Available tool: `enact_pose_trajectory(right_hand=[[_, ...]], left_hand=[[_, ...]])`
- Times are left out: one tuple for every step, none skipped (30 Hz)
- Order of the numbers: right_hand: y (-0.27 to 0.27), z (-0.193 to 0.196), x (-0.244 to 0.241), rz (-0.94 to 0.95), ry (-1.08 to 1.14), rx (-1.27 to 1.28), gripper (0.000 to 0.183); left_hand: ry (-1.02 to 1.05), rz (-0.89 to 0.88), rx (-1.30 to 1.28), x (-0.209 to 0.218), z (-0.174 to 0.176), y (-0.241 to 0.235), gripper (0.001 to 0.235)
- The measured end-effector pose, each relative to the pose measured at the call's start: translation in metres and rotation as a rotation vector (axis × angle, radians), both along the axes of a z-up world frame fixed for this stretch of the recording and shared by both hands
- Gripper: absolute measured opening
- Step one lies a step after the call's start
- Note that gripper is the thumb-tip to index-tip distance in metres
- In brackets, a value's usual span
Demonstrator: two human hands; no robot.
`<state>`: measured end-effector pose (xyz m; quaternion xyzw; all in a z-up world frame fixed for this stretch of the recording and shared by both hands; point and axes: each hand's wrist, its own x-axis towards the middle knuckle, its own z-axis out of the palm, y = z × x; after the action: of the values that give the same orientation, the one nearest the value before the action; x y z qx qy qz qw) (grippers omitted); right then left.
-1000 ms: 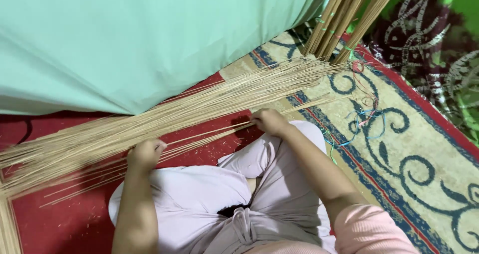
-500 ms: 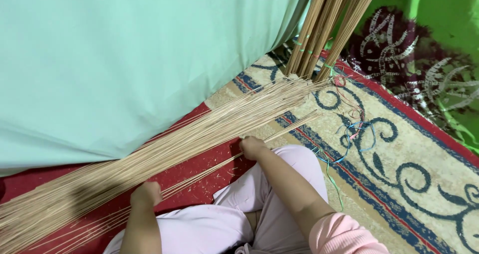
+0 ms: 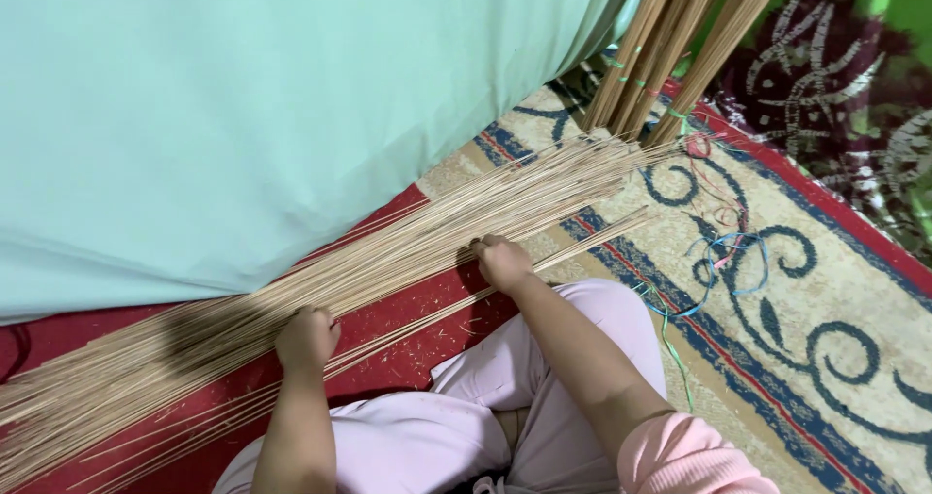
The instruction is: Weaving thin wooden sticks together to form a mat
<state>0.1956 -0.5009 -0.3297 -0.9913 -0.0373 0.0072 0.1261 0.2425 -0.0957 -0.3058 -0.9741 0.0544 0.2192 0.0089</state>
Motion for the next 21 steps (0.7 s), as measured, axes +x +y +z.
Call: enact_pose_trajectory(right_hand=[[-0.001,-0.01,0.004,0.011,0.0,0.007,0.02],[-0.002,-0.019,0.007,0.056,-0.053,0.057,0.019],[-0.004,-0.029,0.01,0.1,-0.106,0.108,0.017],[-0.002,-0.034,0.012,0.106,-0.103,0.111,0.017],[0.0,-0.039,0.013,0.131,-0.126,0.076,0.016],[-0.001,-0.043,0.015,0.154,-0.15,0.039,0.014],[0.001,-0.043,0.016,0.158,-0.149,0.04,0.014],[0.001,-0.044,0.017,0.166,-0.142,0.024,0.016],[0.0,-0.045,0.017,0.175,-0.136,0.008,0.019],[0.0,-0.051,0.018,0.169,-0.135,0.006,0.019],[-0.001,-0.057,0.018,0.182,-0.163,-0.065,0.018],[0.0,-0.062,0.018,0.192,-0.193,-0.133,0.017],[0.001,-0.068,0.018,0.183,-0.192,-0.132,0.017],[0.002,-0.074,0.018,0.21,-0.231,-0.19,0.013],[0.002,-0.081,0.018,0.236,-0.27,-0.249,0.01],[0.007,-0.087,0.02,0.218,-0.269,-0.258,0.01],[0.01,-0.094,0.022,0.221,-0.323,-0.307,0.009],[0.012,-0.1,0.021,0.226,-0.374,-0.36,0.008],[0.009,-0.096,0.02,0.21,-0.369,-0.371,0.008],[0.011,-0.093,0.021,0.188,-0.404,-0.335,0.01],[0.013,-0.089,0.023,0.167,-0.439,-0.299,0.012]], left_hand=[[0.0,0.011,0.007,-0.001,-0.002,-0.004,0.03],[-0.079,-0.077,-0.064,0.0,-0.005,-0.009,0.023],[-0.159,-0.164,-0.134,0.001,-0.008,-0.013,0.016],[-0.157,-0.158,-0.131,0.0,-0.008,-0.017,0.016],[-0.18,-0.205,-0.127,-0.001,-0.009,-0.021,0.018],[-0.204,-0.255,-0.125,0.0,-0.009,-0.026,0.019],[-0.203,-0.251,-0.124,0.001,-0.023,-0.023,0.019],[-0.269,-0.303,-0.118,0.003,-0.036,-0.02,0.019],[-0.335,-0.354,-0.112,0.005,-0.049,-0.018,0.018],[-0.334,-0.36,-0.115,0.005,-0.055,-0.017,0.018],[-0.345,-0.378,-0.09,0.006,-0.061,-0.016,0.021],[-0.356,-0.398,-0.063,0.007,-0.065,-0.015,0.025],[-0.355,-0.407,-0.063,0.005,-0.064,-0.015,0.025],[-0.394,-0.419,-0.05,0.005,-0.062,-0.017,0.027],[-0.433,-0.432,-0.038,0.004,-0.061,-0.018,0.029],[-0.435,-0.448,-0.047,0.004,-0.06,-0.017,0.029],[-0.473,-0.438,-0.047,0.004,-0.059,-0.017,0.029],[-0.509,-0.426,-0.05,0.002,-0.058,-0.018,0.03],[-0.51,-0.441,-0.063,0.001,-0.059,-0.02,0.03],[-0.591,-0.456,-0.045,0.002,-0.058,-0.018,0.031],[-0.673,-0.469,-0.027,0.002,-0.057,-0.014,0.033]])
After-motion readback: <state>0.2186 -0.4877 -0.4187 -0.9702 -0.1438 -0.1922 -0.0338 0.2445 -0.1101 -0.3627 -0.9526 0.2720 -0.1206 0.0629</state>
